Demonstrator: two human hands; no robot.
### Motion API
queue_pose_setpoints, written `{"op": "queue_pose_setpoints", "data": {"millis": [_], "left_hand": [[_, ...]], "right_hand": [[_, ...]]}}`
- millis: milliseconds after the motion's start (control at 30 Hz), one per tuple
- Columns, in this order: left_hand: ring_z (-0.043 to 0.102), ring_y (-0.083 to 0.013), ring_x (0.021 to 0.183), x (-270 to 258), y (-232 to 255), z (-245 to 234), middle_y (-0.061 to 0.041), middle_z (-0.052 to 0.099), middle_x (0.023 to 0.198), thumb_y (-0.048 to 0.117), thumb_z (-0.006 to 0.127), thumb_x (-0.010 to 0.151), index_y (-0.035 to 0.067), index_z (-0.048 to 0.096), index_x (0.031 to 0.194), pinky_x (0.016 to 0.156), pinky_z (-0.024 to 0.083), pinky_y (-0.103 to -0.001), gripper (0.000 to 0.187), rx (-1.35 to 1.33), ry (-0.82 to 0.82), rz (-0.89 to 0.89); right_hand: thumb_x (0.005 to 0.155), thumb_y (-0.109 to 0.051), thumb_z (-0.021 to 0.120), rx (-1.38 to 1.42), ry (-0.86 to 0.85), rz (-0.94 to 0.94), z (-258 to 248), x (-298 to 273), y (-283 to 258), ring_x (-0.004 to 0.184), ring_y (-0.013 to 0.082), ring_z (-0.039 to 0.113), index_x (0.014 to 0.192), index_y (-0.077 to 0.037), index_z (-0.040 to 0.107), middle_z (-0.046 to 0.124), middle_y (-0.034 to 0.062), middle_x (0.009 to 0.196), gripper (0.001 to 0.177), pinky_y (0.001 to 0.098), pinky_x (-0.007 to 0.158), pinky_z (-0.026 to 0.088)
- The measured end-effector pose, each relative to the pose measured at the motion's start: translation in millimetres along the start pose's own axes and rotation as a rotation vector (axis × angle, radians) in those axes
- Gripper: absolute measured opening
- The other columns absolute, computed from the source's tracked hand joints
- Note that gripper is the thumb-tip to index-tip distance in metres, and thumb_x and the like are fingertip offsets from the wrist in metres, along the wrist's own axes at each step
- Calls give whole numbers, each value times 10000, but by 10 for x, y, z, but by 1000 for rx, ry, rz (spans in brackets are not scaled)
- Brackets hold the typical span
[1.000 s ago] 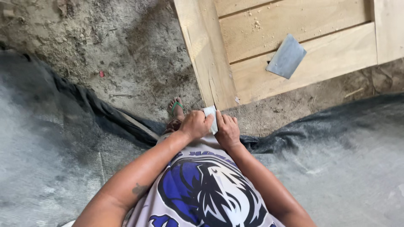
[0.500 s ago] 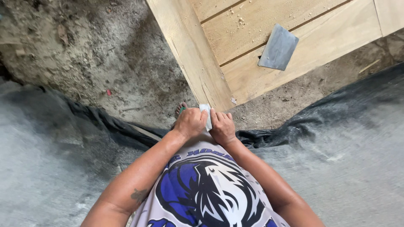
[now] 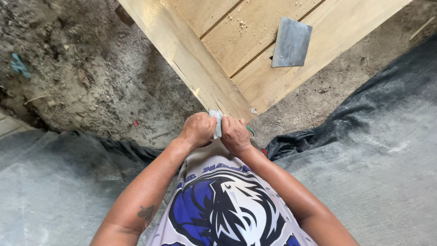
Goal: The person uses a small metal scraper and various pieces of sandpaper to smooth the surface, grooves, and edges of a wooden door frame.
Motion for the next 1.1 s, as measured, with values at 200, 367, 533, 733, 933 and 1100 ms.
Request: {"op": "queue_pose_setpoints", "data": {"millis": [200, 367, 533, 733, 933, 1100], "left_hand": [[683, -479, 777, 263, -118, -202, -322, 663, 790, 332, 479, 1007, -32, 701, 734, 756, 551, -550, 506, -58, -94, 3], [691, -459, 790, 302, -87, -251, -314, 672, 803, 322, 464, 1018, -38, 704, 749, 777, 556, -532, 509, -21, -102, 86], [711, -381, 843, 253, 31, -384, -234, 728, 888, 360, 444, 1014, 6, 746, 866, 802, 556, -476, 488, -381, -97, -48], [676, -308, 1133, 104, 252, -474, -155, 704, 1150, 395, 575, 975, 87, 687, 1162, 1020, 537, -454, 378, -460, 110, 147], [411, -345, 1370, -121, 257, 219, -173, 478, 1433, 243, 731, 835, 91, 607, 1318, 1141, 347, -558, 521, 152, 112, 204], [324, -336, 1474, -147, 53, 474, -136, 399, 1527, 206, 669, 917, 98, 590, 1308, 1198, 348, -498, 413, 108, 36, 168]], "right_hand": [[802, -97, 616, 48, 73, 71, 130, 176, -22, 763, 281, 627, 969, -82, 550, 614, 100, 833, 181, 424, 736, 416], [787, -101, 620, 59, 59, 81, 120, 184, -27, 747, 278, 632, 975, -92, 560, 628, 88, 812, 197, 421, 733, 412], [927, -273, 631, 233, -266, 167, -181, 455, 196, 745, 338, 679, 906, -70, 633, 690, 156, 818, 204, 464, 693, 495], [1087, -134, 621, 864, 174, 251, -908, 287, 921, 689, 195, 551, 909, 37, 615, 593, 126, 785, 247, 385, 580, 446], [988, -216, 634, 1195, -288, 736, -676, -307, 1175, 594, 87, 521, 946, -99, 608, 588, -38, 740, 127, 270, 507, 439], [1017, -256, 642, 867, -280, 454, -434, -437, 907, 582, 146, 552, 861, -21, 676, 627, 40, 660, 284, 326, 524, 440]]}}
Point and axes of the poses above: each hand's wrist, its own x-axis towards the middle knuckle, its own z-axis out of the palm, y = z × x, the point moved 3 cm from there along x, towards the middle knuckle
